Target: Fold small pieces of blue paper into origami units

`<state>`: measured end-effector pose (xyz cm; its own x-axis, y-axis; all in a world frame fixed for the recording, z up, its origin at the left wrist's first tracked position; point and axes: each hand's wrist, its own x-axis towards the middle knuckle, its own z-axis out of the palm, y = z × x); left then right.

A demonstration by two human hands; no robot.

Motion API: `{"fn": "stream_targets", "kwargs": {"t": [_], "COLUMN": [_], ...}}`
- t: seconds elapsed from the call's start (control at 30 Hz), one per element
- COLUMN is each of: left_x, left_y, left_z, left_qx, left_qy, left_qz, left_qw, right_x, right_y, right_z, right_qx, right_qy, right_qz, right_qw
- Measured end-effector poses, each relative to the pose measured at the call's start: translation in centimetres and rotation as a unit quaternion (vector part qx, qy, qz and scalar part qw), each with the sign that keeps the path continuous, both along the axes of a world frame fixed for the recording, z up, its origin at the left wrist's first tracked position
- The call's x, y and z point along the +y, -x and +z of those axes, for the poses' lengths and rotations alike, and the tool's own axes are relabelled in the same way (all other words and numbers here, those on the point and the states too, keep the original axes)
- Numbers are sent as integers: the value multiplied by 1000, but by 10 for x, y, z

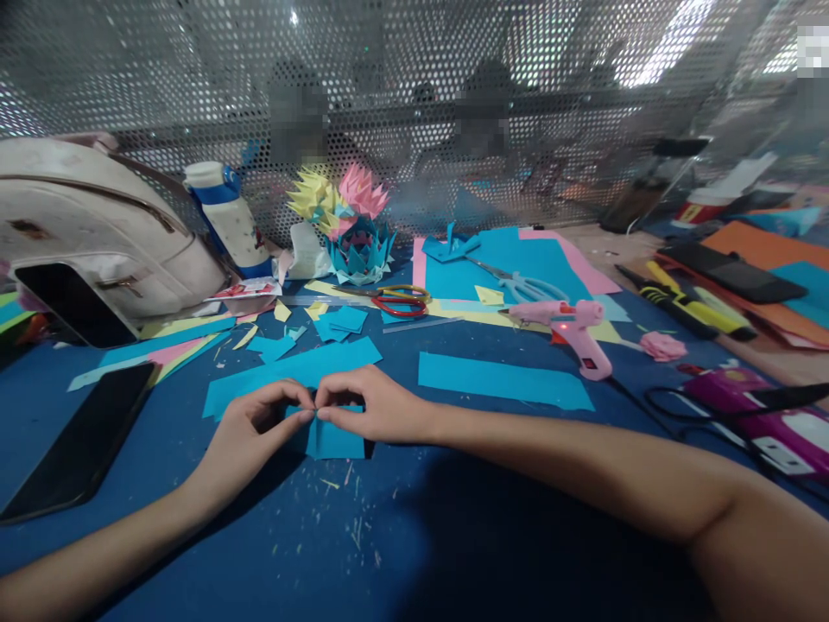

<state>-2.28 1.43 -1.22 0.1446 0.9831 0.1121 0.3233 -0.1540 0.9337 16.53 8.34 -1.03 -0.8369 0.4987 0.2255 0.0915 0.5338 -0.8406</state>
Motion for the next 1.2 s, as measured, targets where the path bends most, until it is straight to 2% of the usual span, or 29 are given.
{"fn": "stream_targets", "kwargs": {"t": [0.17,0.3,0.5,0.73,1.2], "left_x": [2,4,5,5,5], "left_y": [1,2,3,3,3], "left_z": [-1,-2,-4,-3,-1], "left_qx": [9,29,1,-11,-35], "left_qy": [-14,6,4,15,24], "left_qz": [26,54,59,55,50], "left_qw": [1000,998,998,998,998], "right_x": [0,1,0,-1,1], "right_y": [2,2,2,2,2], "right_z": [0,0,1,2,0], "right_qx": [33,43,44,33,34], "right_qy": [26,45,51,44,87], "right_qz": [-29,-56,-82,-84,-68], "right_qw": [999,996,994,995,993]}}
